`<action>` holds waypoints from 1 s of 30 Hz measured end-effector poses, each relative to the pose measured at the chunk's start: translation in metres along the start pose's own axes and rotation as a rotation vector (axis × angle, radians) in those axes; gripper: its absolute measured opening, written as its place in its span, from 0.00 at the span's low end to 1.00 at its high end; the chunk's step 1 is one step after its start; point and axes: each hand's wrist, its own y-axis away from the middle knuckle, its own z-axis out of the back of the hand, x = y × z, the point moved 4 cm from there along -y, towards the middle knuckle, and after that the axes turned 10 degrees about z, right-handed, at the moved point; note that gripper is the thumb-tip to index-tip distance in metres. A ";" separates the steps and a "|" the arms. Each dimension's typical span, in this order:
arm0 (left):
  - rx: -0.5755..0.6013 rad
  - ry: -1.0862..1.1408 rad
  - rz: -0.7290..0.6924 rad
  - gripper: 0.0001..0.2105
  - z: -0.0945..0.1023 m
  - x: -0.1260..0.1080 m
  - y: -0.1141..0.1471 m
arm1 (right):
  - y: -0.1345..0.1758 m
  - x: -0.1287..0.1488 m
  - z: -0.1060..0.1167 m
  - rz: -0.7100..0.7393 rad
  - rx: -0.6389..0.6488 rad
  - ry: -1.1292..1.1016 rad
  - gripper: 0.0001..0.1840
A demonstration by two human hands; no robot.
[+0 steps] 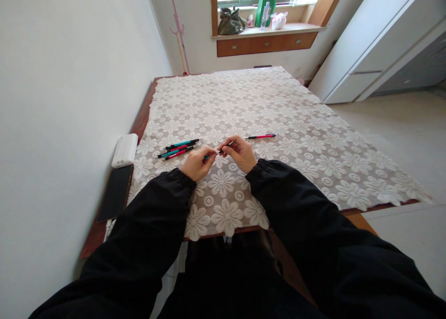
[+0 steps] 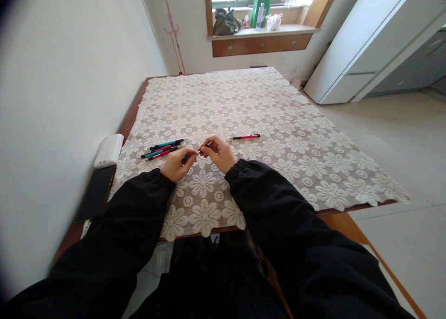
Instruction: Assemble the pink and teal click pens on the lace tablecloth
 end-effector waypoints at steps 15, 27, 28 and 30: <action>0.000 0.001 -0.004 0.09 0.001 -0.002 -0.001 | 0.002 0.001 -0.001 0.044 0.046 0.086 0.16; 0.021 -0.010 0.002 0.07 0.000 -0.002 -0.002 | 0.000 0.005 0.001 0.002 0.038 0.205 0.17; 0.036 -0.005 -0.003 0.07 -0.001 -0.002 -0.001 | -0.001 0.005 0.002 0.006 0.026 0.226 0.17; 0.068 0.009 -0.010 0.09 -0.001 -0.003 -0.001 | -0.001 0.005 0.004 0.022 0.003 0.280 0.18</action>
